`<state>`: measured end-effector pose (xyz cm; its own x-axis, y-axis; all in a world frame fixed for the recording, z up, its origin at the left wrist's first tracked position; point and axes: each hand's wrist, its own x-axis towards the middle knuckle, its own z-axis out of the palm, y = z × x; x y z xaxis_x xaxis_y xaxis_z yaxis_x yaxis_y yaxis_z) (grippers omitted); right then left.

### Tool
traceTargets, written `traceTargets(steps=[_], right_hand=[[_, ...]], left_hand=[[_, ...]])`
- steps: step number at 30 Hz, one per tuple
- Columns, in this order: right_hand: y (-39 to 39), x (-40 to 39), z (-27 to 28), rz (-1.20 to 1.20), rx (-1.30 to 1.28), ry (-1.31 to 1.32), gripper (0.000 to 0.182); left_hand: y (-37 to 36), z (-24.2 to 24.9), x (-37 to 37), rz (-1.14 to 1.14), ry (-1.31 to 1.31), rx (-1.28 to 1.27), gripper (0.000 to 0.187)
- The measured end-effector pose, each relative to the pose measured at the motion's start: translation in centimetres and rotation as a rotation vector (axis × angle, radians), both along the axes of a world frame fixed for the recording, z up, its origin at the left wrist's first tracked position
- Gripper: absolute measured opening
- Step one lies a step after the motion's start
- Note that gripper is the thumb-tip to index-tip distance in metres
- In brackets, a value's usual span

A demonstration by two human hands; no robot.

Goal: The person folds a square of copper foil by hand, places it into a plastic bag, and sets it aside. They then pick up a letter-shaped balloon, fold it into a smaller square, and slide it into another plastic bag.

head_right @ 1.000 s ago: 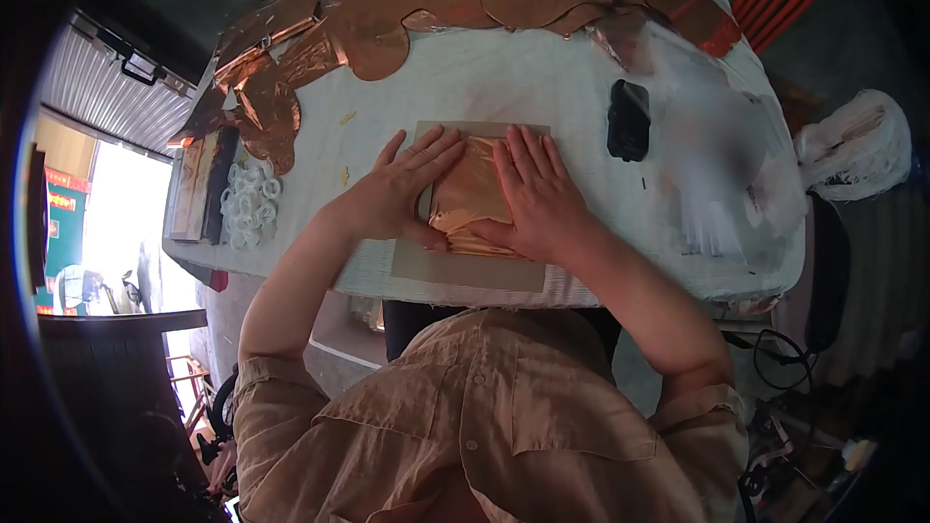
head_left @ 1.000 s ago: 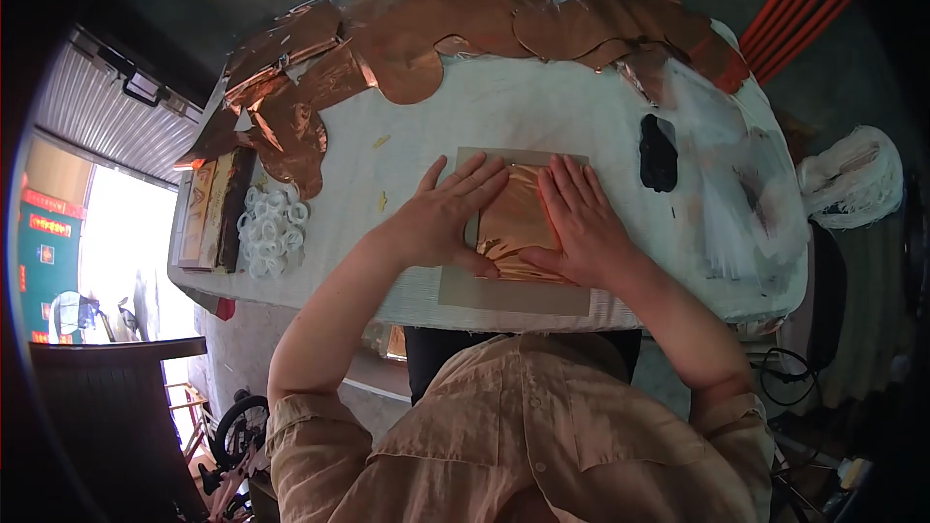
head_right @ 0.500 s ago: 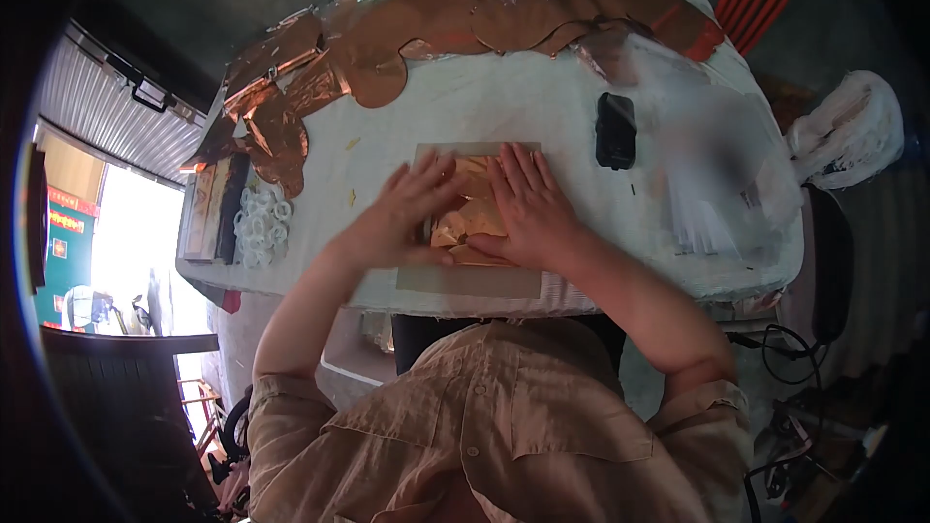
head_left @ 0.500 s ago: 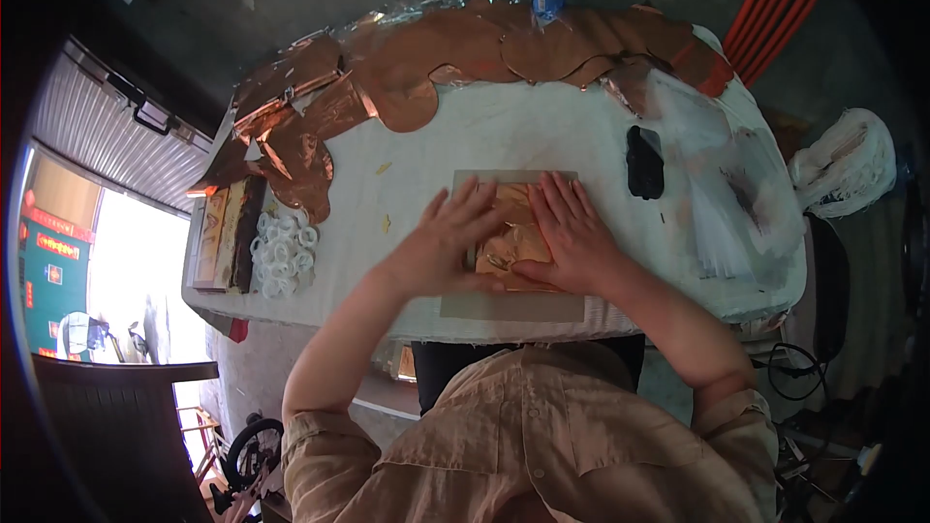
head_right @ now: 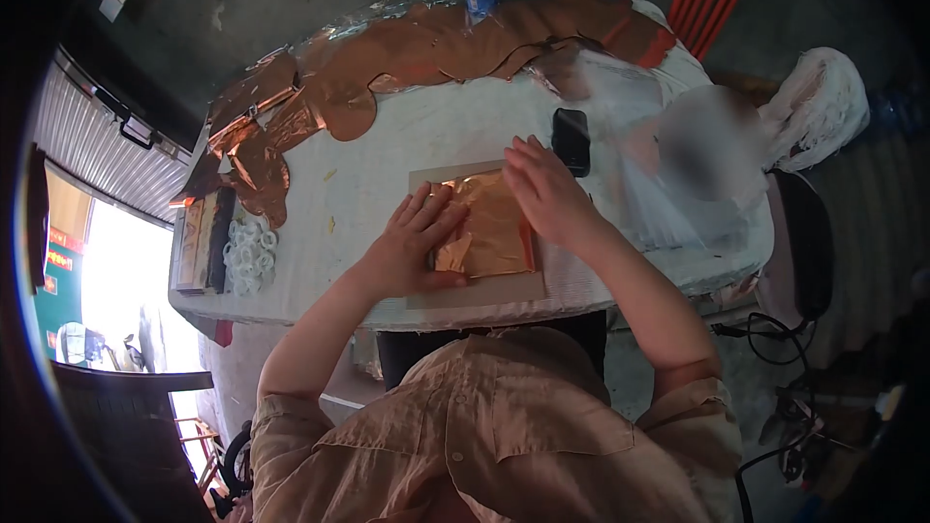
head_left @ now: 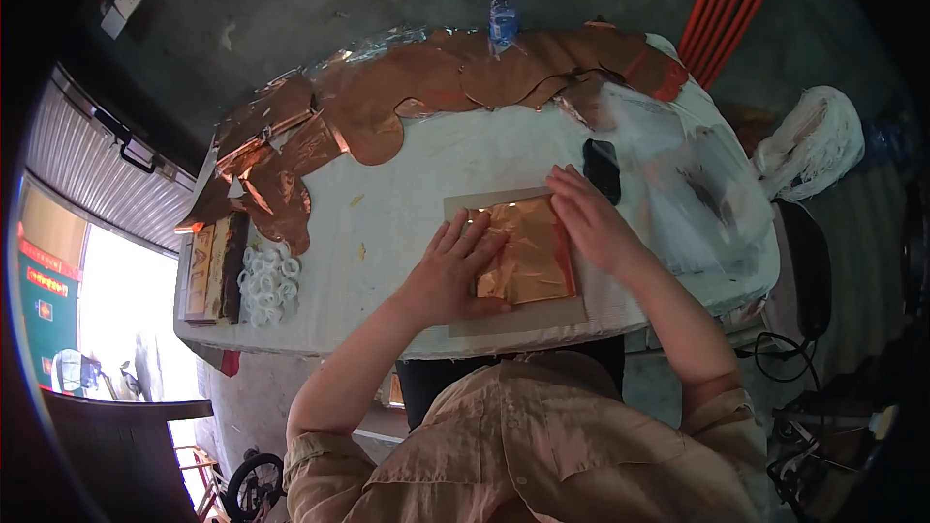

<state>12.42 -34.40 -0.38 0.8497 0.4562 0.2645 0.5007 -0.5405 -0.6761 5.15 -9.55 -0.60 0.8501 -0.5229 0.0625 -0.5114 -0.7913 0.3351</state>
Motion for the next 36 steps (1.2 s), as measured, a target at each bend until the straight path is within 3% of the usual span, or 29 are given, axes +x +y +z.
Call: traceTargets(steps=[1, 3, 10, 12, 13, 15, 16, 18, 21, 28, 33, 36], right_hand=[[-0.1, -0.4, -0.3, -0.002, -0.005, 0.001, 0.046], [0.1, -1.1, -0.7, 0.087, -0.315, -0.206, 0.048], [0.3, -1.8, -2.9, 0.070, -0.392, -0.207, 0.060], [0.5, -1.9, -3.1, 0.047, -0.435, -0.279, 0.065], [0.5, -1.9, -3.2, 0.050, -0.434, -0.277, 0.065], [0.6, -1.9, -3.1, 0.039, -0.471, -0.279, 0.068], [0.7, -1.9, -2.9, 0.049, -0.472, -0.280, 0.068], [0.7, -1.9, -2.6, 0.046, -0.460, -0.252, 0.069], [0.6, -1.8, -2.9, 0.047, -0.458, -0.288, 0.068], [0.6, -1.9, -2.4, 0.085, -0.421, -0.251, 0.068], [0.7, -1.9, -2.5, 0.079, -0.437, -0.291, 0.068], [0.7, -1.9, -2.5, 0.075, -0.458, -0.294, 0.070]], left_hand=[[-0.8, -0.3, 0.1, -0.002, 0.001, -0.005, 0.092], [-2.1, -0.7, 0.3, -0.020, -0.056, -0.026, 0.092], [-2.6, 0.2, 0.9, -0.013, -0.054, 0.002, 0.089], [-2.3, 0.6, 1.7, 0.049, -0.038, -0.127, 0.070], [-2.2, 0.4, 2.3, 0.052, -0.035, -0.127, 0.070], [-2.3, -0.4, 3.9, 0.121, -0.076, -0.289, 0.041], [-2.6, -0.6, 4.5, 0.131, -0.076, -0.291, 0.041], [-3.5, -0.8, 5.7, 0.145, -0.179, -0.301, 0.017], [-4.5, -1.6, 7.5, 0.174, -0.153, -0.357, 0.011], [-4.8, -2.3, 8.5, 0.220, -0.078, -0.193, 0.009], [-5.5, -1.8, 7.9, 0.270, -0.170, 0.067, 0.011], [-5.0, -1.8, 7.8, 0.240, -0.281, 0.074, 0.016]])
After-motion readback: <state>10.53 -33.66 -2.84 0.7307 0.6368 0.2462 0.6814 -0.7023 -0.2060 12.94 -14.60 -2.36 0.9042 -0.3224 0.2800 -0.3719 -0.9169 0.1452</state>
